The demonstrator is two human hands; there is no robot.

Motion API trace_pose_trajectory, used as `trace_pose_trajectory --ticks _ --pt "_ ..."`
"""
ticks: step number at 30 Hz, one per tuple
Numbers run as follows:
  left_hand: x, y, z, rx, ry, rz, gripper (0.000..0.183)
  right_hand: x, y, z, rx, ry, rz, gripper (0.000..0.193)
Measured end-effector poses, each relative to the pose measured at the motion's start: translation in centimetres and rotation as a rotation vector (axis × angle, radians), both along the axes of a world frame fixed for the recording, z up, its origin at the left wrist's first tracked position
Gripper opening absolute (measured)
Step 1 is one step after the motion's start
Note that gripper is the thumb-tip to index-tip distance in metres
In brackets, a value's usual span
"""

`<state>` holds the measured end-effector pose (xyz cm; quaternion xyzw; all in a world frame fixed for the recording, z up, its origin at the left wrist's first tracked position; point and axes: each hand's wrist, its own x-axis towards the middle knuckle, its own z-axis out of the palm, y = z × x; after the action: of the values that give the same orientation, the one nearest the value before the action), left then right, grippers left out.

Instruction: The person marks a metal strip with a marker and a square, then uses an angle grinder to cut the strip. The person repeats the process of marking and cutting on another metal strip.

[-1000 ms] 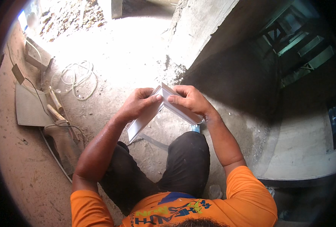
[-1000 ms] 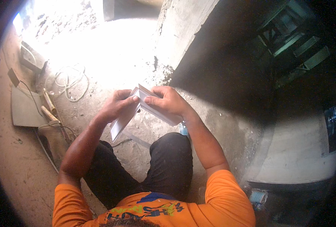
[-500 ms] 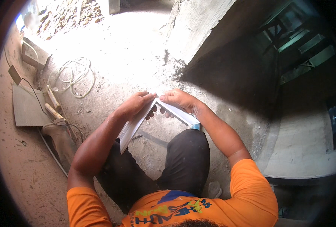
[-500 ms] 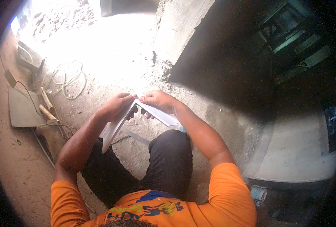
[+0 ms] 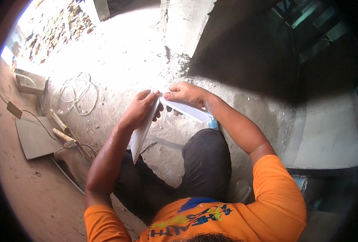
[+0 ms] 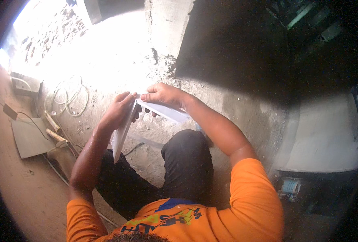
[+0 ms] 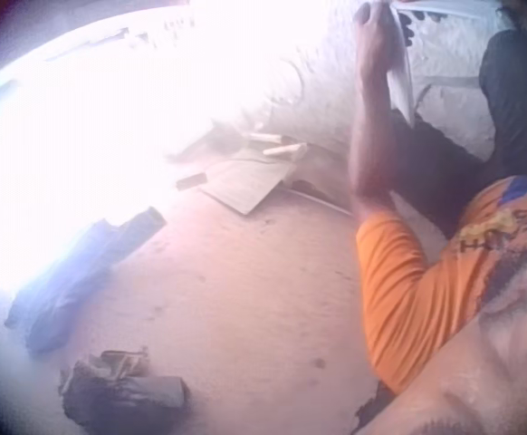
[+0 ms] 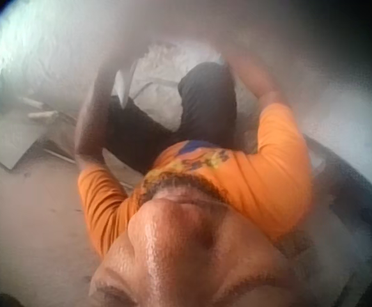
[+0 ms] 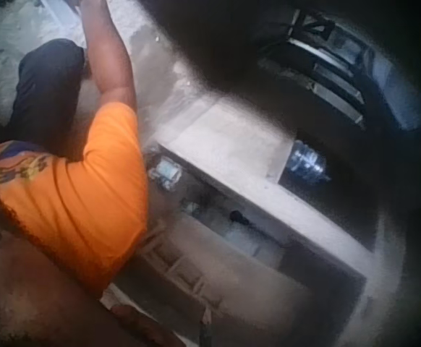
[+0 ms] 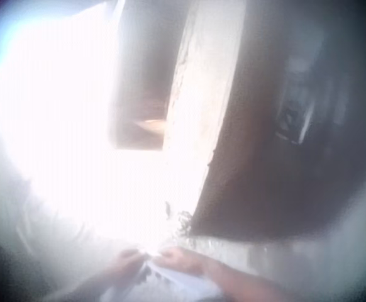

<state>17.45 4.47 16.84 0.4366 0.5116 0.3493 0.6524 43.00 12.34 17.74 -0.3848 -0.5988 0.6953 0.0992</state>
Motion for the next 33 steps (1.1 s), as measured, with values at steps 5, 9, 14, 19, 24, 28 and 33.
trace_pose_trajectory --ticks 5,9,14,19,24,28,33 --pt "0.3 0.0 0.3 0.055 0.066 -0.001 0.046 0.1 0.3 -0.5 0.023 0.021 0.001 0.059" --pt "0.3 0.0 0.3 0.043 0.024 -0.003 0.046 0.5 0.7 -0.9 -0.028 0.044 0.04 0.063" --pt "0.6 -0.2 0.5 0.026 0.034 0.032 0.044 0.7 1.0 -1.3 -0.035 0.042 0.056 0.065" --pt "1.0 -0.1 0.7 0.071 0.115 0.037 0.045 0.6 1.1 -1.4 -0.034 0.017 0.047 0.066" --pt "1.2 -0.1 1.1 0.073 0.185 0.045 0.046 0.6 1.0 -1.0 -0.008 0.029 0.079 0.065" --pt "1.3 -0.1 1.2 0.069 0.233 0.031 0.047 0.7 0.6 -1.2 0.004 0.035 0.068 0.062" --pt "1.2 0.3 0.6 0.032 0.166 0.015 0.048 0.7 0.4 -2.1 -0.066 0.089 0.016 0.059"
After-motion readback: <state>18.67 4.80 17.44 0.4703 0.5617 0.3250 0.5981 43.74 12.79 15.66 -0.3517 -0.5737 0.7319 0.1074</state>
